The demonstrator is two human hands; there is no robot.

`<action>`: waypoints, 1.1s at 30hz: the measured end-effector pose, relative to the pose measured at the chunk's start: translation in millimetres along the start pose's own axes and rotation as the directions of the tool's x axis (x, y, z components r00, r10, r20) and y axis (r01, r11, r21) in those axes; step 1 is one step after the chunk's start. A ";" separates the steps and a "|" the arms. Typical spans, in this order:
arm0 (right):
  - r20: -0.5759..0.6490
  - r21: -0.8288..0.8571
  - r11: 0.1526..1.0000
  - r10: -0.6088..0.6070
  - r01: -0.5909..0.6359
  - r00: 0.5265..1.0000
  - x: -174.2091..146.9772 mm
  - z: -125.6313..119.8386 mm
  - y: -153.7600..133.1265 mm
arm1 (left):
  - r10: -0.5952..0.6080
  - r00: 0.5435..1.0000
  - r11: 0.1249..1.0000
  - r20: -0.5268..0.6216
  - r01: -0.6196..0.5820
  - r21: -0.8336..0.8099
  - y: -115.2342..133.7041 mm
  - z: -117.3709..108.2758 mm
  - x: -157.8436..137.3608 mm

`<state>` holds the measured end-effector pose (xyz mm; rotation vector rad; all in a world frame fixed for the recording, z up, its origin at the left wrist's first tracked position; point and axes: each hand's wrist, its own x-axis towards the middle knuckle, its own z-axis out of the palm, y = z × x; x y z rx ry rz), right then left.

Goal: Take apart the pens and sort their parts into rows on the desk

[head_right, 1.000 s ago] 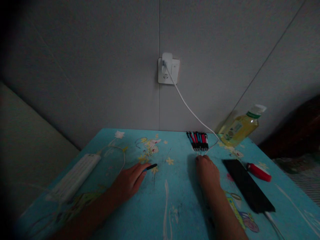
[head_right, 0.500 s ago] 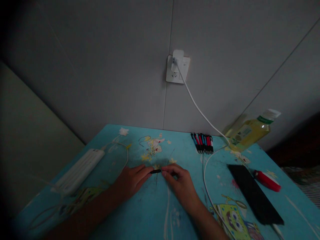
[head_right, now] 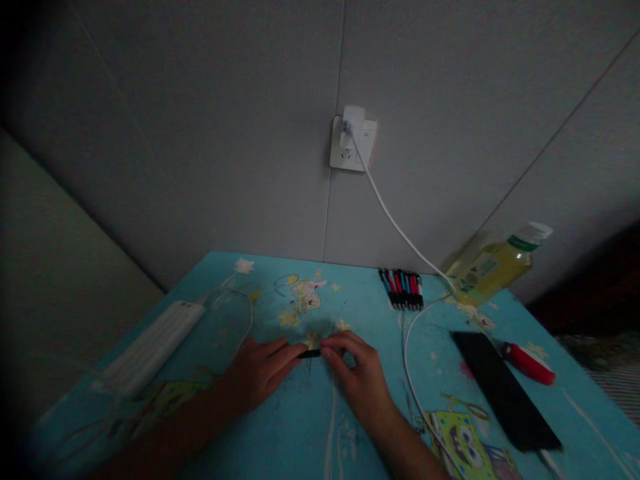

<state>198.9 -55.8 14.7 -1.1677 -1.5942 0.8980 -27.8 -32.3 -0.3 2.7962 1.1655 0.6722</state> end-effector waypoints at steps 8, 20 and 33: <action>0.043 -0.046 0.996 0.081 -0.079 0.996 0.0 -4.3 -0.8 | -0.015 1.000 0.999 0.012 0.016 -0.039 -3.3 6.2 -2.6; 0.122 -0.058 0.996 -0.057 0.064 0.991 1.0 -6.4 -3.8 | 0.018 1.000 1.000 0.007 -0.018 0.013 -7.9 13.3 -4.9; 0.039 -0.066 0.993 0.099 -0.096 0.994 -5.3 11.5 5.6 | 0.066 0.920 0.992 -0.387 -0.019 0.125 -10.1 6.3 6.9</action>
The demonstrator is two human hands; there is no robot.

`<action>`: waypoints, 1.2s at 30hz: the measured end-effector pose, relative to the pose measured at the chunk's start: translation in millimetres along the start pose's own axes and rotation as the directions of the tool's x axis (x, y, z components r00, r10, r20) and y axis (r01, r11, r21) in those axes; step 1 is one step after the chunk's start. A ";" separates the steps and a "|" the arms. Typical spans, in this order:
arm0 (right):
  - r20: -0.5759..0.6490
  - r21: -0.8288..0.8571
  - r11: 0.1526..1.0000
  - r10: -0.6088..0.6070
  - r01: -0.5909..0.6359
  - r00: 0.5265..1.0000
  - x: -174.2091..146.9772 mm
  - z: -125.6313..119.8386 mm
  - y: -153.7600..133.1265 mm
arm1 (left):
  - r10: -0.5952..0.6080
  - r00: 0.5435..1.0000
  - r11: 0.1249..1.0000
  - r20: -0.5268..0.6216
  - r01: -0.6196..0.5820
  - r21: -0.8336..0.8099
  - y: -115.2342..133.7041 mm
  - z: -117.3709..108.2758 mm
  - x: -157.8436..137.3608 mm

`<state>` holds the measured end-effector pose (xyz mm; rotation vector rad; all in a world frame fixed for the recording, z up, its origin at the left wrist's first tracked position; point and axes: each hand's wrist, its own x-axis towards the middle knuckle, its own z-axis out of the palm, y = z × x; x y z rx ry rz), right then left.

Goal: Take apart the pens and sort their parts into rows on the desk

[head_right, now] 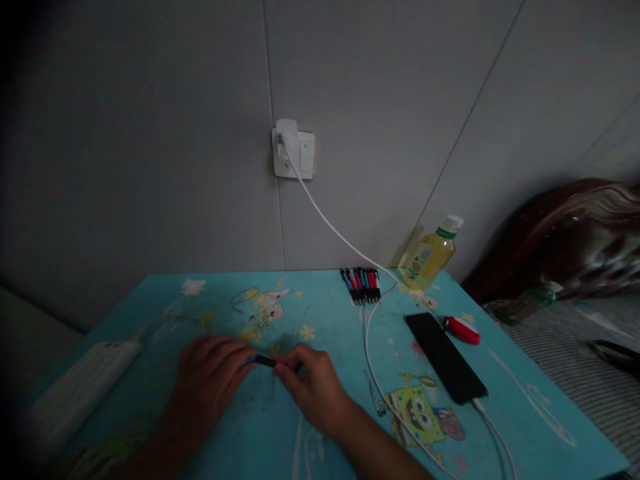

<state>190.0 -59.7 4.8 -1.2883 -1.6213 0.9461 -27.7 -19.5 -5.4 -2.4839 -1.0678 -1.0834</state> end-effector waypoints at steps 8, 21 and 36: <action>0.208 0.366 0.917 0.089 -0.162 0.974 -4.1 13.8 -0.6 | -0.067 0.998 0.991 -0.017 0.065 -0.120 2.4 3.3 -3.5; 0.272 0.394 0.893 0.115 -0.219 0.955 -8.2 31.1 -3.8 | -0.531 0.713 0.009 0.458 0.546 -0.838 15.5 2.5 7.8; 0.204 0.210 0.962 0.134 -0.177 0.970 -12.9 35.1 -11.4 | -0.519 0.661 -0.376 0.542 0.393 -0.839 15.2 -13.8 18.1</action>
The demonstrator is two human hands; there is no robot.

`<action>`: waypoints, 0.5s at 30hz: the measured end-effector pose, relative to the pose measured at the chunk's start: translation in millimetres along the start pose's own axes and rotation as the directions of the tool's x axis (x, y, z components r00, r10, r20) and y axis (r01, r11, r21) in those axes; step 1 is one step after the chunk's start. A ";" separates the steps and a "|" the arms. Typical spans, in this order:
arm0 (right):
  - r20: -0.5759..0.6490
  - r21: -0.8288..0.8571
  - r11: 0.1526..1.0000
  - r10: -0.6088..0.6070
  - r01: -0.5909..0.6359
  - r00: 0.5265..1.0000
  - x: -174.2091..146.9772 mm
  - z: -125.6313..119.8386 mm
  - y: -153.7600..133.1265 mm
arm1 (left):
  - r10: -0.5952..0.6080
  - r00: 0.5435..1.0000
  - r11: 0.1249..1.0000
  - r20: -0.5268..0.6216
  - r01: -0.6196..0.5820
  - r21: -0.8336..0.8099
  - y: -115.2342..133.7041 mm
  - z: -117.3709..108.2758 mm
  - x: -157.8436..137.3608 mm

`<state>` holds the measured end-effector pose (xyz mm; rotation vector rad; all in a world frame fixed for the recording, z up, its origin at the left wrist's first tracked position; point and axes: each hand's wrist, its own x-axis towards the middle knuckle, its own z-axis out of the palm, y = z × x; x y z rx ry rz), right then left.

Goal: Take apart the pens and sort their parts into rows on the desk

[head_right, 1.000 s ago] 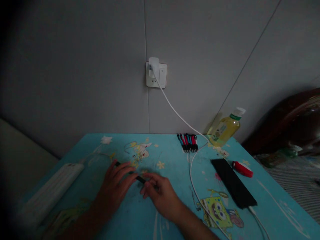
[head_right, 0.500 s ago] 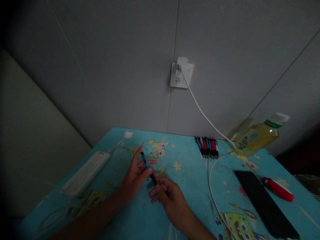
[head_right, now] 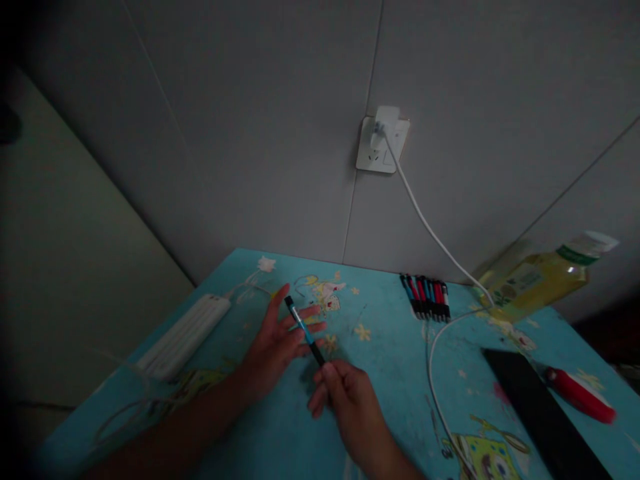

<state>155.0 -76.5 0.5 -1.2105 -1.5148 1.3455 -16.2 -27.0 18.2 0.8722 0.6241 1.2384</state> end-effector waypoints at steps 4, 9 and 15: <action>-0.102 -0.343 0.938 -0.090 0.050 0.991 3.0 -12.3 6.1 | -0.137 0.979 0.989 -0.153 0.143 0.026 -6.1 -2.8 5.0; -0.170 -0.394 0.919 -0.101 0.026 0.980 2.8 -20.1 4.9 | -0.164 0.980 0.983 -0.116 0.172 0.062 -13.5 -9.4 2.2; -0.029 -0.104 0.995 -0.004 0.001 1.000 0.6 -23.5 0.8 | -0.038 0.965 0.969 0.260 -0.027 0.244 12.1 -8.3 -3.6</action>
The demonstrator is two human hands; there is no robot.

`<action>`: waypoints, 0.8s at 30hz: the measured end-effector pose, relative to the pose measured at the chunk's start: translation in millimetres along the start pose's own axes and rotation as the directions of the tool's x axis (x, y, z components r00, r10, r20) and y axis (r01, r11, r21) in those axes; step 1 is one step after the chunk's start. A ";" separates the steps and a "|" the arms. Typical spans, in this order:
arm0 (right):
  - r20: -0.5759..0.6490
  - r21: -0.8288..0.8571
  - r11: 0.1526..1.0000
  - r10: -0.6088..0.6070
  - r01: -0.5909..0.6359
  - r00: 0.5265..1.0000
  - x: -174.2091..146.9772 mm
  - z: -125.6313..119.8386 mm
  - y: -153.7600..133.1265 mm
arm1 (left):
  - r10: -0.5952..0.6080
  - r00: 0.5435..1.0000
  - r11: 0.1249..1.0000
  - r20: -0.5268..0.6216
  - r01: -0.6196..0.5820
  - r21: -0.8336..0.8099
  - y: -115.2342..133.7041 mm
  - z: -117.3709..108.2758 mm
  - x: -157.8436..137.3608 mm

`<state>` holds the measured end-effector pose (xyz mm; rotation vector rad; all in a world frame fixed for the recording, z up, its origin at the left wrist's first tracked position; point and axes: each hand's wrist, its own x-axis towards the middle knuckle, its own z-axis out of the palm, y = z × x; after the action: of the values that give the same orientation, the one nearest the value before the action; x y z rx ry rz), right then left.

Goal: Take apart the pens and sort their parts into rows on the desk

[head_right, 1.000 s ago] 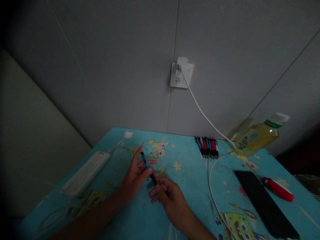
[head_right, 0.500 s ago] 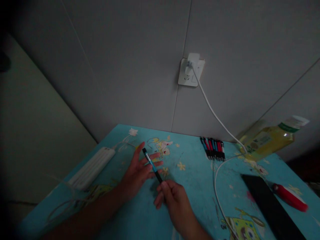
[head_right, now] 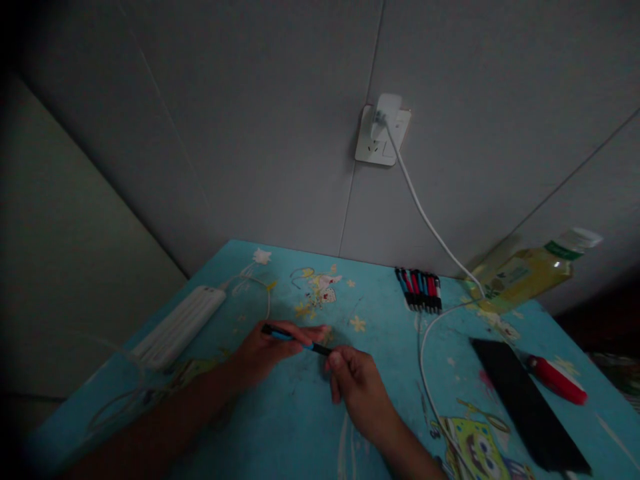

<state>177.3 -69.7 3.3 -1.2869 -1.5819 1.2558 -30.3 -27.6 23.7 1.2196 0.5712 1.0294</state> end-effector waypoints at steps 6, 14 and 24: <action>-0.105 -0.254 0.964 -0.112 0.082 0.988 0.5 -1.1 5.0 | -0.100 0.980 0.994 -0.171 0.105 0.021 -9.5 -6.1 7.5; -0.151 -0.459 0.877 -0.235 0.142 0.960 2.3 14.2 7.4 | -0.211 0.948 0.978 -0.237 0.207 -0.041 -28.3 -7.6 9.8; 0.023 0.115 0.993 -0.006 0.004 1.000 -0.9 27.0 1.2 | -0.083 0.967 0.979 -0.242 0.124 0.159 -10.2 -10.0 7.6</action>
<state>152.5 -77.0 -4.7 -1.1997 -1.5055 1.3429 -31.7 -16.2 12.4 1.2128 0.9160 1.0582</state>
